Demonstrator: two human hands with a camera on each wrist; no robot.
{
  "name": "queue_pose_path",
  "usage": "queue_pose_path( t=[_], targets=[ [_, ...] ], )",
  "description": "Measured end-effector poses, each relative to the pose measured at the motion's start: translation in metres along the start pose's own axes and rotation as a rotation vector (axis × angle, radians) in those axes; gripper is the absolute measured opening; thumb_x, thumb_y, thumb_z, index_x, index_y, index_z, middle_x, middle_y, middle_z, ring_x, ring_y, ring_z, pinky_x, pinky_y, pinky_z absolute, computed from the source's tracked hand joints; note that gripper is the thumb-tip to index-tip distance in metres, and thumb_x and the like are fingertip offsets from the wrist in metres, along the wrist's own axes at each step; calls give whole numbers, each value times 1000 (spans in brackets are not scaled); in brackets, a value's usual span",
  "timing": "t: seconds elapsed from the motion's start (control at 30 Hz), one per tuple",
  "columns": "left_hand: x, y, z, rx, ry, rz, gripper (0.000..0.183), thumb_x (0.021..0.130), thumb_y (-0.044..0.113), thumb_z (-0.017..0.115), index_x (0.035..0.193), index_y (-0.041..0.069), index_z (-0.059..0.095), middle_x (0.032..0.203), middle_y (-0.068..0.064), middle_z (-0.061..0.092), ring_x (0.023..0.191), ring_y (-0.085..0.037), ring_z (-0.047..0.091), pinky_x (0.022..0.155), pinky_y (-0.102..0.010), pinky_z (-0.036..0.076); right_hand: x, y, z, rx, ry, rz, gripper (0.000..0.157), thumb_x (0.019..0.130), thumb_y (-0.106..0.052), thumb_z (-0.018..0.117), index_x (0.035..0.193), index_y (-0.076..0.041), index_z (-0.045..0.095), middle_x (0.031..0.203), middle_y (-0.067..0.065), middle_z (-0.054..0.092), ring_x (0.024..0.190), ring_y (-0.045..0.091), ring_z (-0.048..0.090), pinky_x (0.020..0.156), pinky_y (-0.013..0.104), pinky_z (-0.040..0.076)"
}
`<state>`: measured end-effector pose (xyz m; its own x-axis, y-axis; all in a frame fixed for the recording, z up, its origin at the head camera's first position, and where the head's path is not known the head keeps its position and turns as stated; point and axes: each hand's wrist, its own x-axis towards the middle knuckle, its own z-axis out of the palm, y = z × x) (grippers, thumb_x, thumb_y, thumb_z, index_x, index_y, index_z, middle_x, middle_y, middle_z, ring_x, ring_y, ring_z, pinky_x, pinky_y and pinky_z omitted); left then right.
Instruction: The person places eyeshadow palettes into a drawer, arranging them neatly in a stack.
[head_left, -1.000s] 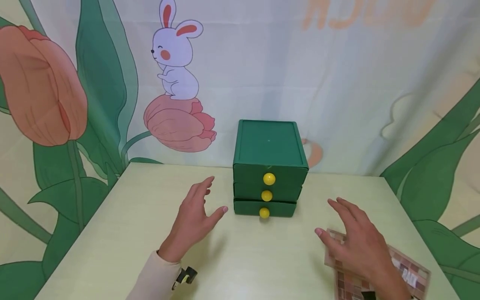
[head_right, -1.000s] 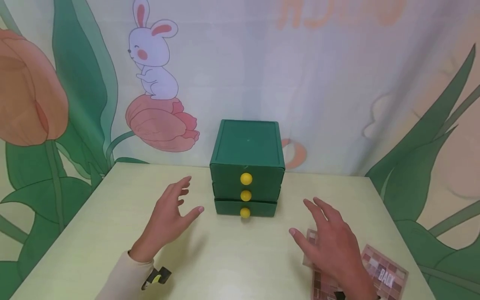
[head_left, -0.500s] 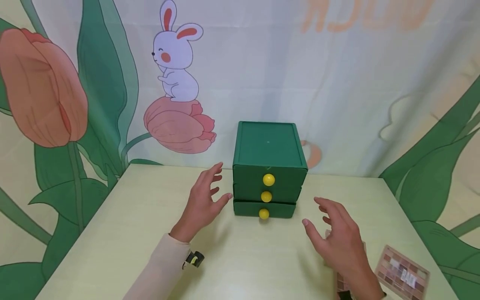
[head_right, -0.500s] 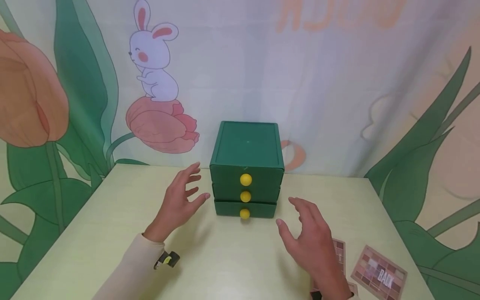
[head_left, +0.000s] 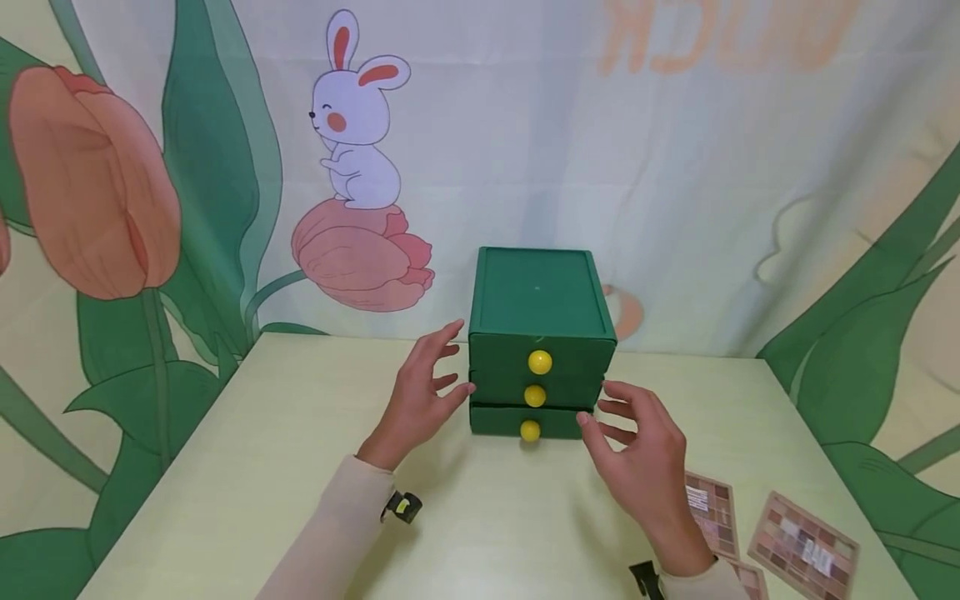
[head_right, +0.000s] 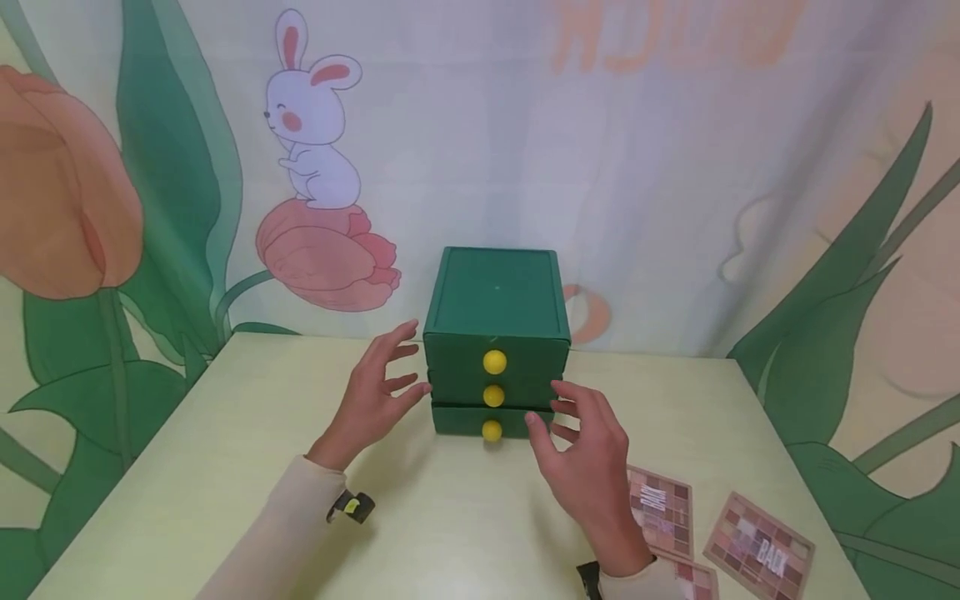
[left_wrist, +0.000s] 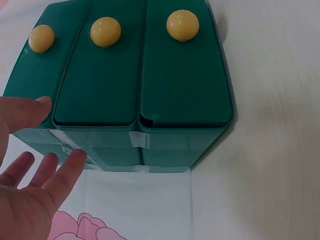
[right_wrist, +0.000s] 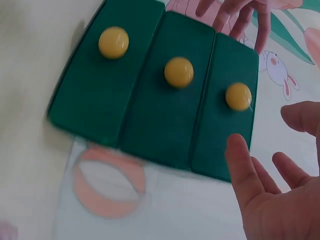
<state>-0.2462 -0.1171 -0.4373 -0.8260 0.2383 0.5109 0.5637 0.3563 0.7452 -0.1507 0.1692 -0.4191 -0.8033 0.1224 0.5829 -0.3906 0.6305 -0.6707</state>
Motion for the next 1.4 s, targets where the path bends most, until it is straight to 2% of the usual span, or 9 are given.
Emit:
queue_pose_path(
  t=[0.17, 0.23, 0.43, 0.6, 0.7, 0.93, 1.03, 1.27, 1.4],
  targets=[
    [2, -6, 5, -11, -6, 13, 88, 90, -4, 80, 163, 25, 40, 151, -12, 50, 136, -36, 60, 94, -50, 64, 3, 1, 20, 111, 24, 1, 45, 90, -8, 85, 129, 1, 65, 124, 15, 70, 105, 28, 75, 82, 11, 60],
    [3, -8, 6, -12, -7, 15, 87, 91, -4, 79, 162, 28, 40, 151, -12, 51, 136, -36, 61, 94, -46, 65, 6, 1, 28, 148, 41, 1, 44, 90, -8, 84, 129, 3, 65, 123, 16, 70, 105, 28, 75, 82, 7, 57],
    [7, -11, 6, -10, -14, 14, 83, 95, -4, 74, 162, 33, 41, 150, -6, 54, 134, -28, 63, 94, -40, 65, 18, -2, 48, 236, 69, 34, 40, 92, -11, 84, 127, 1, 68, 120, 16, 68, 108, 28, 74, 83, 10, 59],
    [9, -14, 7, -11, -6, 49, 83, 95, -7, 73, 162, 30, 41, 149, -8, 56, 131, -29, 66, 92, -41, 65, 24, -7, 64, 311, 56, 132, 39, 92, -14, 84, 127, -4, 70, 119, 13, 67, 113, 29, 73, 82, 10, 59],
    [10, -17, 9, -9, -7, 65, 83, 95, -7, 72, 162, 31, 41, 149, -8, 56, 130, -28, 66, 92, -40, 65, 26, -8, 74, 340, 85, 168, 40, 90, -13, 86, 126, -4, 71, 119, 14, 67, 112, 30, 73, 81, 8, 58],
    [11, -19, 14, -6, 18, 62, 83, 96, -7, 71, 163, 32, 40, 146, -9, 58, 128, -28, 68, 92, -39, 65, 30, -12, 91, 357, 200, 186, 37, 88, -16, 88, 120, -4, 74, 112, 14, 66, 104, 26, 75, 79, 8, 58],
    [11, -19, 14, 0, 22, 56, 82, 97, -6, 71, 163, 33, 40, 144, -9, 58, 127, -28, 68, 92, -39, 65, 33, -18, 93, 352, 236, 201, 35, 87, -13, 88, 117, -1, 74, 111, 17, 66, 102, 28, 74, 79, 9, 59],
    [10, -15, 12, 17, 16, 64, 81, 96, -6, 71, 162, 30, 41, 142, -11, 59, 126, -29, 69, 91, -39, 66, 34, -13, 98, 325, 266, 193, 32, 88, -20, 89, 113, -5, 76, 107, 9, 67, 96, 20, 74, 78, 12, 61],
    [10, -15, 12, 29, 18, 60, 81, 96, -5, 72, 162, 29, 40, 142, -11, 59, 125, -30, 70, 90, -39, 66, 34, -13, 100, 327, 269, 192, 30, 88, -18, 88, 112, -3, 76, 106, 10, 67, 96, 22, 74, 78, 12, 60]
  ],
)
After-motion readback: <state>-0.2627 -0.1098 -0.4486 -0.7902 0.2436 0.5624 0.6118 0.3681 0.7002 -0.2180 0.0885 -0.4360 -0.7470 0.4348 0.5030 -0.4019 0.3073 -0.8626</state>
